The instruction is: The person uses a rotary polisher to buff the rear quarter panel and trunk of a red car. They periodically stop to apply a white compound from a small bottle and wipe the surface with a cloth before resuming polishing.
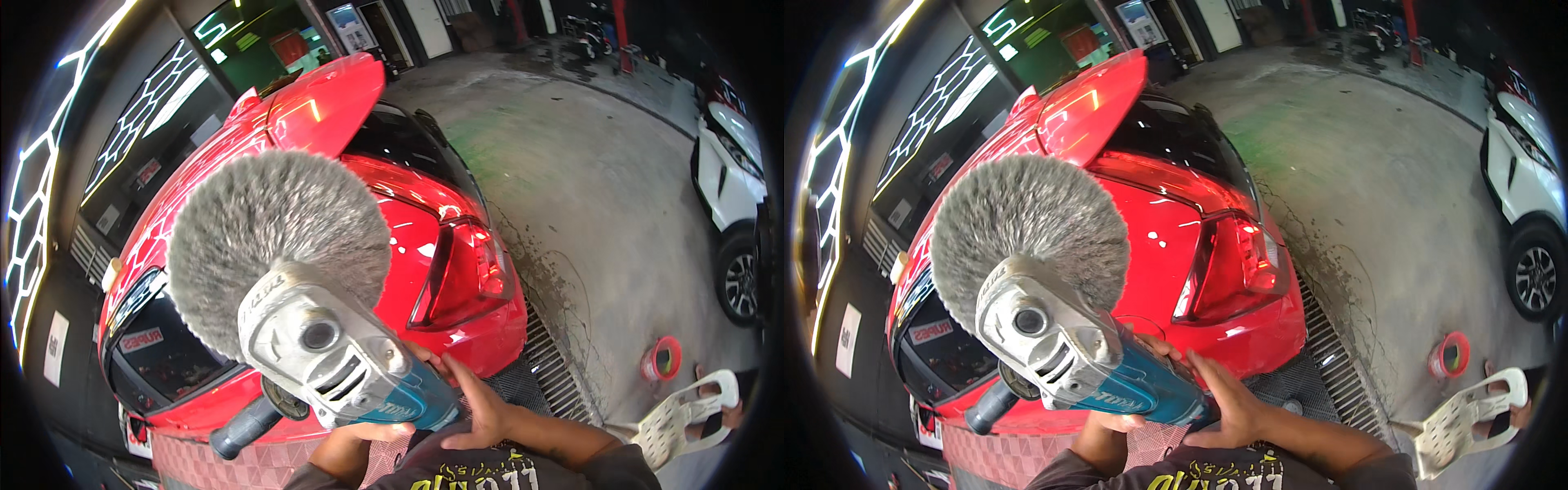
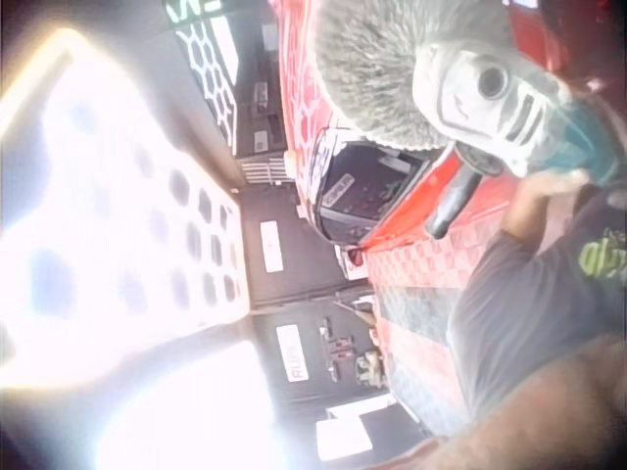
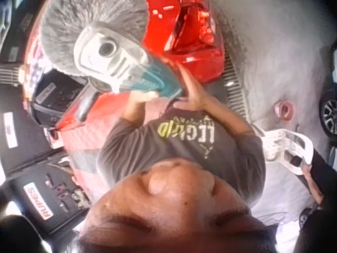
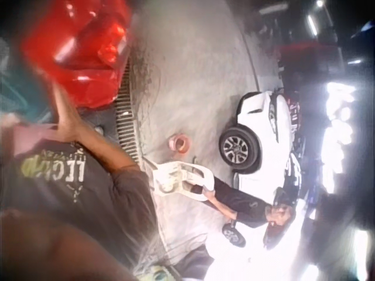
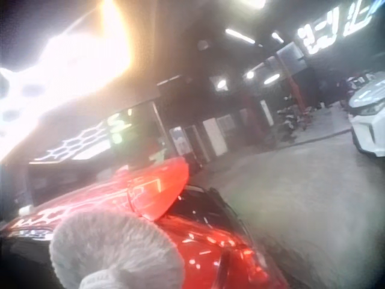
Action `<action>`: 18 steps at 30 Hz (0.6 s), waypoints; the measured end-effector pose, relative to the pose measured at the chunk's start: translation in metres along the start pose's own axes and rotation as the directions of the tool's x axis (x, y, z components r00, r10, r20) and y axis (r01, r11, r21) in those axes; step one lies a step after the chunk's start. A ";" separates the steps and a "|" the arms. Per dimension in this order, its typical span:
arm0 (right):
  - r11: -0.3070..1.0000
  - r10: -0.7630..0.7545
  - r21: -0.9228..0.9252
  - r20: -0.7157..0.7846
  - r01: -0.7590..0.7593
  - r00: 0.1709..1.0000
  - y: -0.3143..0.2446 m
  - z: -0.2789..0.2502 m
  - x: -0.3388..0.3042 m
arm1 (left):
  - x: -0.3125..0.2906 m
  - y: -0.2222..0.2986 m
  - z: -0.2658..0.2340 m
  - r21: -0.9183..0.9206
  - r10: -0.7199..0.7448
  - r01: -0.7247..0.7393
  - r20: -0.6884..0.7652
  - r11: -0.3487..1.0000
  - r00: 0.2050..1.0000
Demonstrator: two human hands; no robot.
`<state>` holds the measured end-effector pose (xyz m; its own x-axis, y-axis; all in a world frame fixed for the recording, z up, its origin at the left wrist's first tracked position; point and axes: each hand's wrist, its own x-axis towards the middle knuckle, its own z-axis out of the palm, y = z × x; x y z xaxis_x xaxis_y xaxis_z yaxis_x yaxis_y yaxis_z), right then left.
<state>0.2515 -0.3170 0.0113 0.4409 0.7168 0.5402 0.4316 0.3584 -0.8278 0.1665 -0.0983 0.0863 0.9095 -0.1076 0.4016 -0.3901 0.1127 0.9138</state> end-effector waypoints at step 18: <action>0.545 0.371 0.838 -0.220 -0.019 0.902 0.003 0.199 -0.001 | -0.175 0.049 -0.056 0.204 -0.168 0.187 -0.110 0.961 0.980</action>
<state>0.0956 -0.1971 -0.0219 0.7311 0.6479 0.2139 -0.4331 0.6828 -0.5884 -0.0038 -0.0184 0.0574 0.9722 -0.0153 0.2337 -0.2339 -0.1135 0.9656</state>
